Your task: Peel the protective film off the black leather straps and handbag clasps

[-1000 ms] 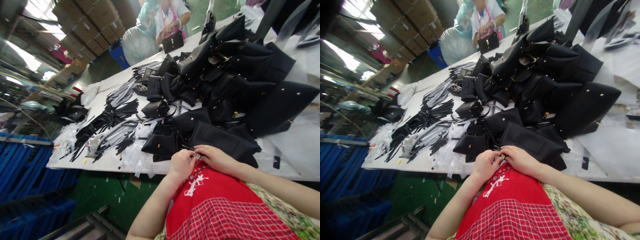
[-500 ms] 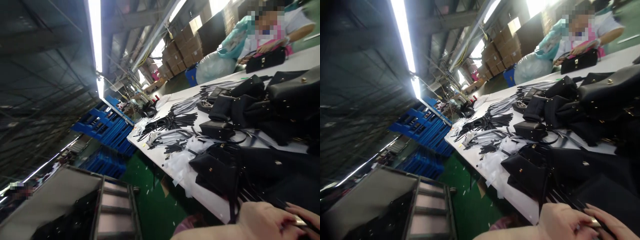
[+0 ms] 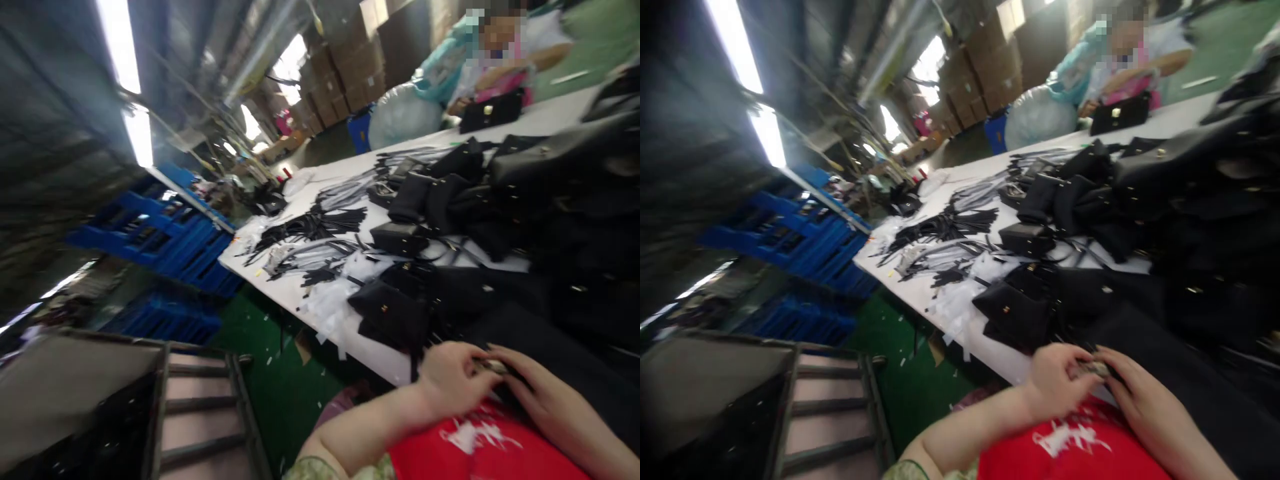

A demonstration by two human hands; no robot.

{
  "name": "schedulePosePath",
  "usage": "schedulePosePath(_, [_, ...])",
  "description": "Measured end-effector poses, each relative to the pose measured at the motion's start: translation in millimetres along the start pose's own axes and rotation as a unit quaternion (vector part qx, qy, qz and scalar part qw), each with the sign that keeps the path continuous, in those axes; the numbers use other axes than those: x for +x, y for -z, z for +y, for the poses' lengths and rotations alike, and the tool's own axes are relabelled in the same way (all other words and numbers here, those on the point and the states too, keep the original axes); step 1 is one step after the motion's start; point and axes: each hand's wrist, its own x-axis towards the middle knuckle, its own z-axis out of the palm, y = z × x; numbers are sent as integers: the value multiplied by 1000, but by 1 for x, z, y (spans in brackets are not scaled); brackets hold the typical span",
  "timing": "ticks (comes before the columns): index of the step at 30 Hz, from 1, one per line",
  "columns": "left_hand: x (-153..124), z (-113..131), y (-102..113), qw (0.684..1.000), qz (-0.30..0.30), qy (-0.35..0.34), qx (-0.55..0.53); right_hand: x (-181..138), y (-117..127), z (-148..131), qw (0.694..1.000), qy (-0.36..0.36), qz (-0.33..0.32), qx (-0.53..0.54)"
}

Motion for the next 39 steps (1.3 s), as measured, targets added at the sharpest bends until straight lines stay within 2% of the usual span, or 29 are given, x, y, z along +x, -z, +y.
schedulePosePath(3, [3, -2, 9, 1000, 1, -5, -4, -2, 10, -30, 998, -29, -47, -2])
schedulePosePath(6, [5, -5, 8, 1000, 5, -16, -12, 2, 13, -43, 998, -42, -48, -10])
schedulePosePath(11, [3, -1, 10, 999, 19, -33, -2, -3, 17, -48, 998, -33, -45, -14])
schedulePosePath(15, [9, -1, 14, 999, -14, -40, 6, -3, 17, -49, 998, -15, -53, -21])
schedulePosePath(23, [12, 1, 16, 986, -34, -116, 112, -4, 17, -50, 998, -18, -59, -22])
schedulePosePath(25, [11, 1, 12, 984, -41, -113, 135, -4, 18, -50, 998, -19, -58, -14])
schedulePosePath(28, [12, 2, 7, 987, -47, -69, 137, -5, 18, -51, 999, -21, -49, -8])
schedulePosePath(30, [13, 2, 7, 993, -65, -44, 85, -5, 18, -51, 999, -21, -44, -7])
schedulePosePath(32, [14, 2, 11, 994, -104, -31, -19, -5, 19, -52, 999, -19, -41, -9])
schedulePosePath(35, [15, 3, 23, 971, -151, -15, -185, -6, 19, -51, 999, -23, -32, -14])
schedulePosePath(39, [15, 7, 38, 952, -132, 30, -274, -6, 19, -50, 999, -24, -24, -15])
